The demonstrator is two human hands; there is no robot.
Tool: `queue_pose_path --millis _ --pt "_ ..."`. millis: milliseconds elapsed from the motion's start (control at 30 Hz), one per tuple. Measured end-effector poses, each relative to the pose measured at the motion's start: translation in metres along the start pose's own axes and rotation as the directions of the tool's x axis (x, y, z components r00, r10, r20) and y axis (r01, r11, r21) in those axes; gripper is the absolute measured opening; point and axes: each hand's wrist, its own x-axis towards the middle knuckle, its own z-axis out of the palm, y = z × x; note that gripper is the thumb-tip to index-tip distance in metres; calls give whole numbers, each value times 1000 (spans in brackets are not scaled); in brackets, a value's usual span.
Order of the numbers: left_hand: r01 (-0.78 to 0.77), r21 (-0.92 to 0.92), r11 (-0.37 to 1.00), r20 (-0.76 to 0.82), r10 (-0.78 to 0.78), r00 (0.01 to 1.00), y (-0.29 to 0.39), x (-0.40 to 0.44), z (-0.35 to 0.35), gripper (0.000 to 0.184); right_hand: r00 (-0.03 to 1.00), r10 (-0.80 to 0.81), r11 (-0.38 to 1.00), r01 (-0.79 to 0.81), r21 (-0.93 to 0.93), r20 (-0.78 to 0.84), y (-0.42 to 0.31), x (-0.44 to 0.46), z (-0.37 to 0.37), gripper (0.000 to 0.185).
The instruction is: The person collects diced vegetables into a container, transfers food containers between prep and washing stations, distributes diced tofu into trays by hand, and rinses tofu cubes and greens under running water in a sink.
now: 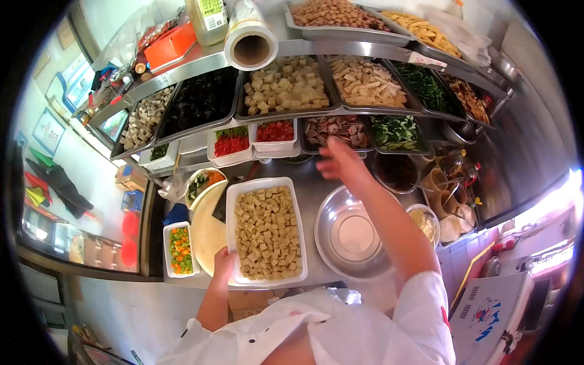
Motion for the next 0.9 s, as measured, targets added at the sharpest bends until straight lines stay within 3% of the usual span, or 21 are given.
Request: queue_pose_path --millis 67,167,267,300,400,467,500,600,700,800,900 --pt "-130 133 983 -64 139 988 -44 22 -14 31 998 32 983 -20 181 -61 -25 36 21 68" --pt "-291 260 921 -188 344 920 33 -37 -19 38 987 -43 935 93 341 -153 -31 102 31 49" --pt "-277 179 944 -181 308 934 41 -80 -36 34 967 -5 906 112 409 -256 -35 128 39 37" --pt "-290 254 923 -171 338 926 21 -83 -45 30 953 6 915 117 386 -303 -39 129 40 34" --pt "-199 273 941 -130 241 962 -23 -114 -70 28 923 5 937 130 325 -384 -37 115 44 31" --pt "-64 218 974 -242 118 963 -61 -131 -80 27 908 -7 949 138 283 -420 -29 95 42 30" --pt "-2 183 983 -296 57 953 -73 -137 -83 26 916 7 943 129 308 -402 -25 89 39 30" --pt "-31 69 997 -325 52 944 -89 -174 -89 23 947 -21 916 146 374 -320 -11 50 31 29" --pt "-8 84 996 -373 38 927 -65 -206 -78 21 952 -68 915 179 361 -300 -4 -17 26 31" --pt "-89 73 993 -389 110 915 -41 -222 -53 22 968 -36 909 135 394 -249 8 -82 10 33" --pt "-191 30 981 -164 193 967 9 -243 -13 26 985 2 867 85 490 -174 34 -146 -12 34"
